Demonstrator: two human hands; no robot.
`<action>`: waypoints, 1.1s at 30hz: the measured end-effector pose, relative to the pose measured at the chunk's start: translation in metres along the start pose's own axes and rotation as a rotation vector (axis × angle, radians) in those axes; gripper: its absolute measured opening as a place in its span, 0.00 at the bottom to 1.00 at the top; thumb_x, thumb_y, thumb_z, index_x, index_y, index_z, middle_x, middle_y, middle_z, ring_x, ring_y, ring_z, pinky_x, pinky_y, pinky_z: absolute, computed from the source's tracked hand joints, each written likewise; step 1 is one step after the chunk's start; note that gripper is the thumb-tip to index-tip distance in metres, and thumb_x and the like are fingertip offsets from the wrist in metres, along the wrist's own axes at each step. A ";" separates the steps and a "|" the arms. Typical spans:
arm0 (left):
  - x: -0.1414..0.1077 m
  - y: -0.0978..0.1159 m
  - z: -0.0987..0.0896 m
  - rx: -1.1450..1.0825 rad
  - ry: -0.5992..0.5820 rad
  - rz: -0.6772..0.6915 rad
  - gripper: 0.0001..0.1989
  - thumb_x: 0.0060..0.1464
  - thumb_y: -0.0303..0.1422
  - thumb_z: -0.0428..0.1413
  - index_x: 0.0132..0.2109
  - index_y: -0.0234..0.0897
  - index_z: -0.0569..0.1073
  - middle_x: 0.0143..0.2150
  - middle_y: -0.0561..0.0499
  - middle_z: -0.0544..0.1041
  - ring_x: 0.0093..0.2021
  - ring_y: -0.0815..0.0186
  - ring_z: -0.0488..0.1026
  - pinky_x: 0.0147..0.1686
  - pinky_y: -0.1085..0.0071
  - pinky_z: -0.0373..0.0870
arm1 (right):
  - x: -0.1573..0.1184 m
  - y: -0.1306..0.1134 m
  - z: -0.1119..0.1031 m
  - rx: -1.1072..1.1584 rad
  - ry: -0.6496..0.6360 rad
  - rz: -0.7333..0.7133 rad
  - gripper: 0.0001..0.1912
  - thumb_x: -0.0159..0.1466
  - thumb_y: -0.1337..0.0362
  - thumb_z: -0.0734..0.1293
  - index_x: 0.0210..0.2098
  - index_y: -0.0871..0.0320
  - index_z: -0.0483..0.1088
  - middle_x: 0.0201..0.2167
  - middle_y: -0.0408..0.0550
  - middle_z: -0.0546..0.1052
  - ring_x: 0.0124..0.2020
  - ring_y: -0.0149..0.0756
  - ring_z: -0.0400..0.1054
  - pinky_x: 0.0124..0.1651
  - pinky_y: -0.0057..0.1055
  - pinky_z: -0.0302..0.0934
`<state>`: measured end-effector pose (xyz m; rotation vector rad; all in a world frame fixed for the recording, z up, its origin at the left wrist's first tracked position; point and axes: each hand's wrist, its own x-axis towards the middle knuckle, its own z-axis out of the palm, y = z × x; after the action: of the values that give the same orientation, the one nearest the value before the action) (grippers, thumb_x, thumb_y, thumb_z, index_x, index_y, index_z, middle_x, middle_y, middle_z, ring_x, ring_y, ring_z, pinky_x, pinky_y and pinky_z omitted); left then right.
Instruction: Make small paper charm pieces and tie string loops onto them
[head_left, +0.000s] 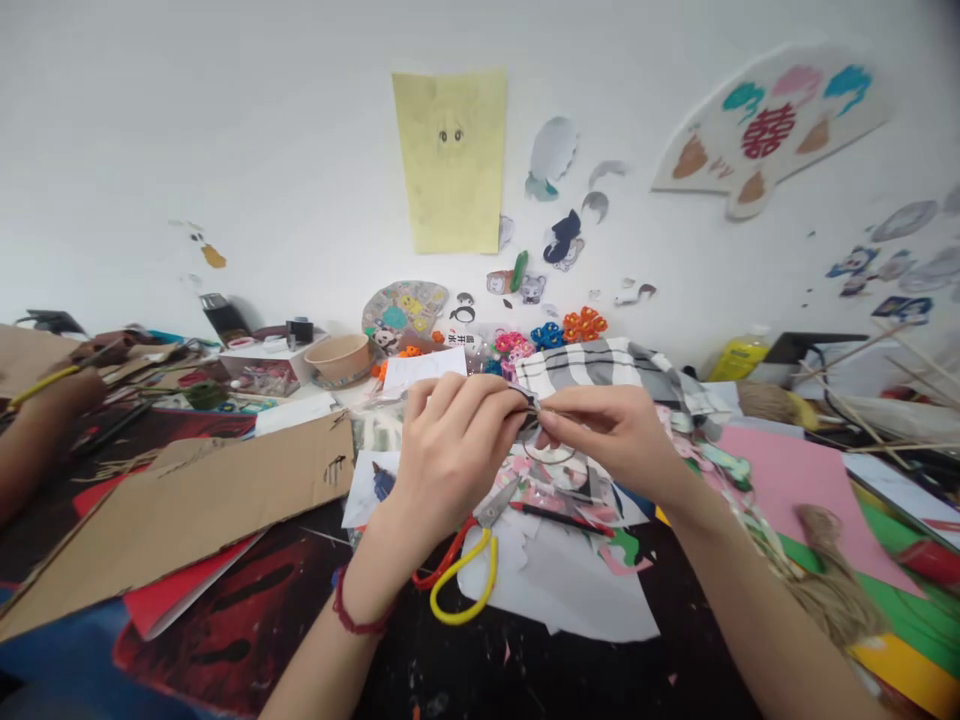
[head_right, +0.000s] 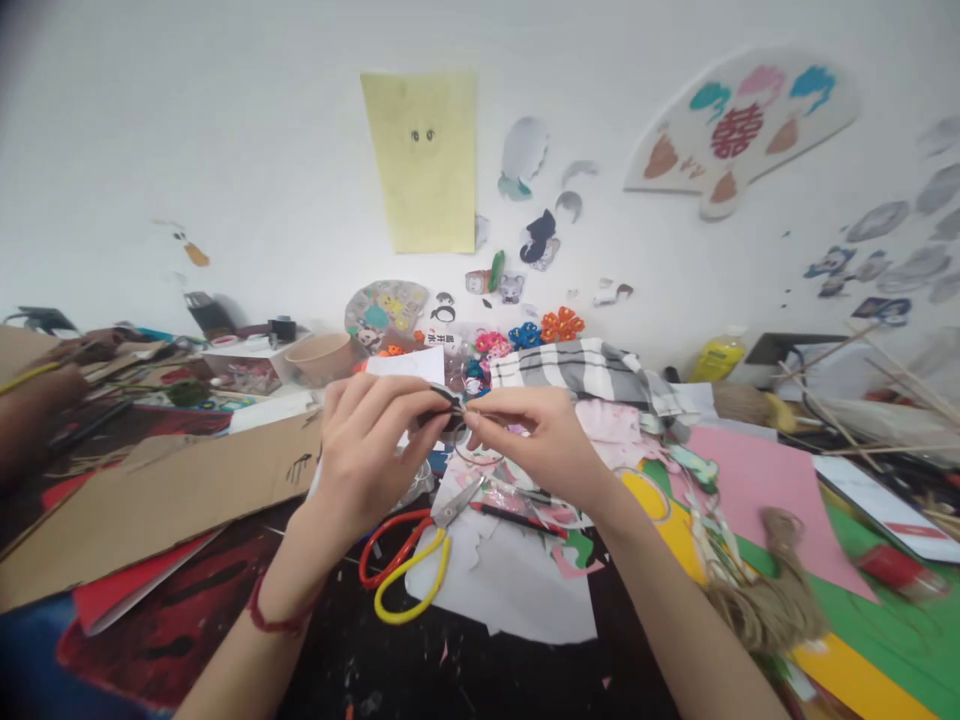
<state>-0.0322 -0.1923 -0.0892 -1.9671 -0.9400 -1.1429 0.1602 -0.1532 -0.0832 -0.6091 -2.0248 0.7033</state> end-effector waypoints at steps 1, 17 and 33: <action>-0.001 0.002 -0.002 -0.023 0.036 -0.050 0.04 0.58 0.27 0.58 0.42 0.38 0.72 0.40 0.51 0.79 0.39 0.64 0.71 0.41 0.64 0.61 | 0.000 -0.002 0.001 0.004 0.012 -0.012 0.09 0.65 0.63 0.66 0.32 0.58 0.77 0.27 0.45 0.78 0.29 0.30 0.71 0.31 0.27 0.65; -0.050 0.023 -0.003 -0.205 0.015 -0.313 0.06 0.59 0.28 0.57 0.44 0.39 0.73 0.40 0.49 0.78 0.39 0.64 0.72 0.42 0.64 0.62 | -0.029 0.002 0.040 0.038 0.054 0.046 0.12 0.66 0.62 0.65 0.28 0.58 0.75 0.26 0.44 0.76 0.28 0.31 0.69 0.33 0.28 0.64; -0.133 0.032 -0.005 -0.114 -0.499 -0.674 0.19 0.65 0.38 0.48 0.27 0.38 0.71 0.22 0.53 0.73 0.25 0.67 0.69 0.33 0.68 0.57 | -0.125 0.095 0.024 0.025 0.861 0.350 0.11 0.57 0.57 0.71 0.30 0.60 0.77 0.22 0.44 0.76 0.24 0.32 0.66 0.30 0.32 0.63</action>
<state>-0.0549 -0.2462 -0.2129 -2.1359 -1.9438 -1.0642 0.2150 -0.1719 -0.2316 -1.0502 -1.1219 0.5272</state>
